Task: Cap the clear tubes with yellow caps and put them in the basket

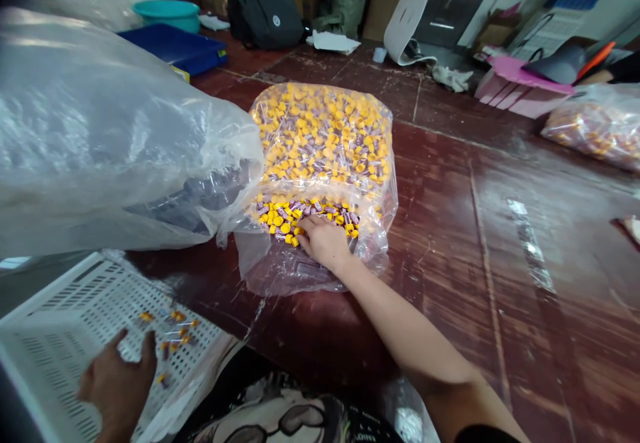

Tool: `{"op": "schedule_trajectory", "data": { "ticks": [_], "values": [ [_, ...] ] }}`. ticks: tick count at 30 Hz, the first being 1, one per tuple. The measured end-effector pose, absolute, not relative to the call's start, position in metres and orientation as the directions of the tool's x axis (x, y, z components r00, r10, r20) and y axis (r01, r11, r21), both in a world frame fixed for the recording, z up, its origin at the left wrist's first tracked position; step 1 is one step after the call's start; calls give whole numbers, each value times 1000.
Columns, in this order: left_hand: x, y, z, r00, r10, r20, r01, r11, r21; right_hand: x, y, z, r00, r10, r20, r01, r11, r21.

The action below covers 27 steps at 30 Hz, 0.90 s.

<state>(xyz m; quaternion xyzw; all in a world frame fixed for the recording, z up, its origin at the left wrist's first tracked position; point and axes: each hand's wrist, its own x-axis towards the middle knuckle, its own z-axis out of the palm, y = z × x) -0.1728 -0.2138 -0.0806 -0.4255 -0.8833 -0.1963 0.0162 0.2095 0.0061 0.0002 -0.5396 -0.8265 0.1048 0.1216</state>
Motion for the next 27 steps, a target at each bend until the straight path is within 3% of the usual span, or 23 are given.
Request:
{"op": "schedule_trajectory", "data": {
  "ticks": [3,6,9,13,17,22,27],
  "values": [
    [-114,-169,-47,-330,742,583,929,146,340,212,2,10,-362,926,109,843,375,-385],
    [-30,-118,-13,127,858,497,853,-351,387,230,-6,24,-307,940,147,781,337,-526],
    [34,-82,-2,487,818,306,700,-575,424,258,-26,36,-265,948,177,714,316,-625],
    [58,-65,-9,543,817,193,696,-566,441,288,-64,37,-165,979,120,652,199,-732],
    [46,-72,-4,489,854,180,630,-488,604,285,-83,30,-102,995,11,499,61,-865],
    [41,-87,8,380,911,163,491,-347,799,250,-83,29,-228,962,148,451,239,-860],
    [33,-94,9,257,940,225,532,-332,779,223,-89,27,-229,944,239,458,321,-829]
  ]
}}
